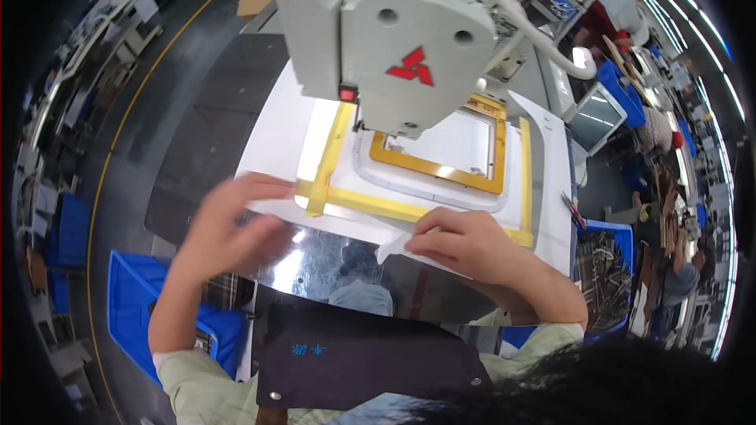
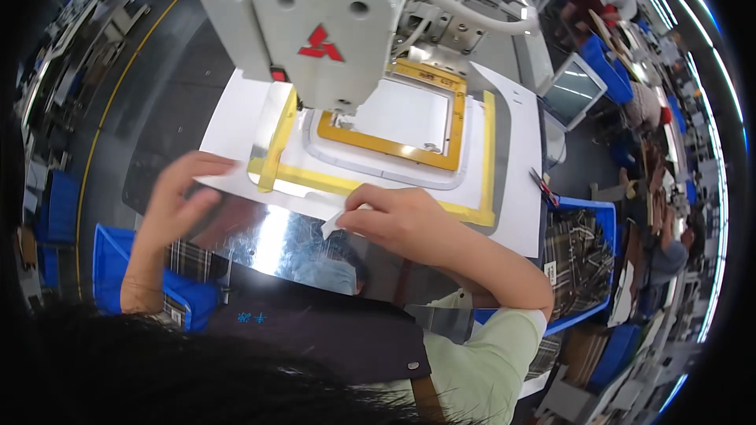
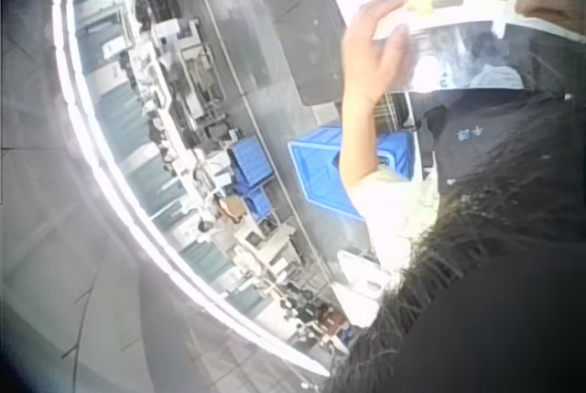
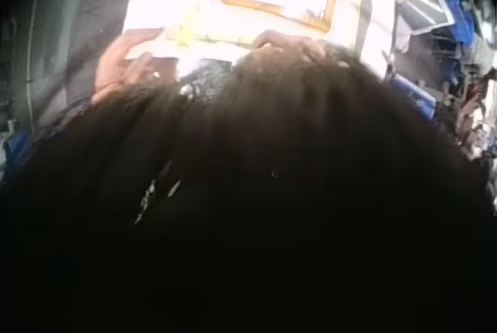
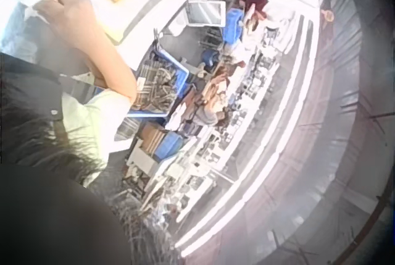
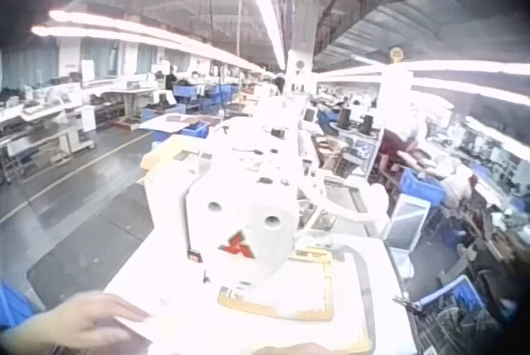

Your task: Operating an industrial automated sewing machine to attach labels or patterns to leather panels.

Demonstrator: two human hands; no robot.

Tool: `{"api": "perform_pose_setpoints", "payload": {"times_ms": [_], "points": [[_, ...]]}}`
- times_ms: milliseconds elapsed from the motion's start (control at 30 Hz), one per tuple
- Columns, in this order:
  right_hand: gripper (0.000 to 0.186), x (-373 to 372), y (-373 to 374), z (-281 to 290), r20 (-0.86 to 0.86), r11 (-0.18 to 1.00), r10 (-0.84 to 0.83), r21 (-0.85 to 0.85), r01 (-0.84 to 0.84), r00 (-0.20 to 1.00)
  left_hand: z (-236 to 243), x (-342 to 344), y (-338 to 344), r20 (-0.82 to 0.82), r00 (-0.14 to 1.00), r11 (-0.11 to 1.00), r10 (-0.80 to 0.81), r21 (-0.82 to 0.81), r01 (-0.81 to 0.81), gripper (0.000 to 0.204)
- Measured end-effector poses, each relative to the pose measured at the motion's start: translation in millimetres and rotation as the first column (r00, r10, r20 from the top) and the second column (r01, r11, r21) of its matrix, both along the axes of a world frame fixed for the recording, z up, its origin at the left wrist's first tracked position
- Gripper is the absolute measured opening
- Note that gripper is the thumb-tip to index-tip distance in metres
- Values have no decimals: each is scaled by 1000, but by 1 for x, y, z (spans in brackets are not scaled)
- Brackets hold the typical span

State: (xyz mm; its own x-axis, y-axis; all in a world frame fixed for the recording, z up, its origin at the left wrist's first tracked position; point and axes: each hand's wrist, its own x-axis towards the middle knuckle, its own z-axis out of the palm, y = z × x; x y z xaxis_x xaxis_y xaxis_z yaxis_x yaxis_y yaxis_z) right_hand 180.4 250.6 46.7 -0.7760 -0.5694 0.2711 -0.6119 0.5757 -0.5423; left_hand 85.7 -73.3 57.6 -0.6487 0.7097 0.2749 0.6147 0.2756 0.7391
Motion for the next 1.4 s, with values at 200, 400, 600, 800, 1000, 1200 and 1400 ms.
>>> {"api": "perform_pose_setpoints", "payload": {"times_ms": [200,400,600,800,1000,1200,1400], "points": [[20,5,8,0,-63,991,129,37,-127,990,-36,-20,128,499,609,744,-616,116,658,51],[41,7,27,-16,261,913,-405,59,404,876,-53,-34,133,559,777,843,-291,-234,484,29],[33,-48,9,-45,288,919,-393,119,375,873,-62,-41,134,44,984,926,-174,-332,179,30],[32,-87,15,-48,391,831,-544,130,540,743,-73,-37,123,-538,837,995,-100,-55,83,27],[32,-97,27,-51,367,775,-626,199,599,688,-77,-27,128,-465,852,936,-242,-342,79,54],[29,-96,38,-57,344,779,-622,179,601,704,-79,-26,131,-391,889,913,-238,-403,66,61],[37,-93,40,-55,204,749,-659,263,608,724,-79,-29,136,-431,869,904,-242,-425,41,62]]}}
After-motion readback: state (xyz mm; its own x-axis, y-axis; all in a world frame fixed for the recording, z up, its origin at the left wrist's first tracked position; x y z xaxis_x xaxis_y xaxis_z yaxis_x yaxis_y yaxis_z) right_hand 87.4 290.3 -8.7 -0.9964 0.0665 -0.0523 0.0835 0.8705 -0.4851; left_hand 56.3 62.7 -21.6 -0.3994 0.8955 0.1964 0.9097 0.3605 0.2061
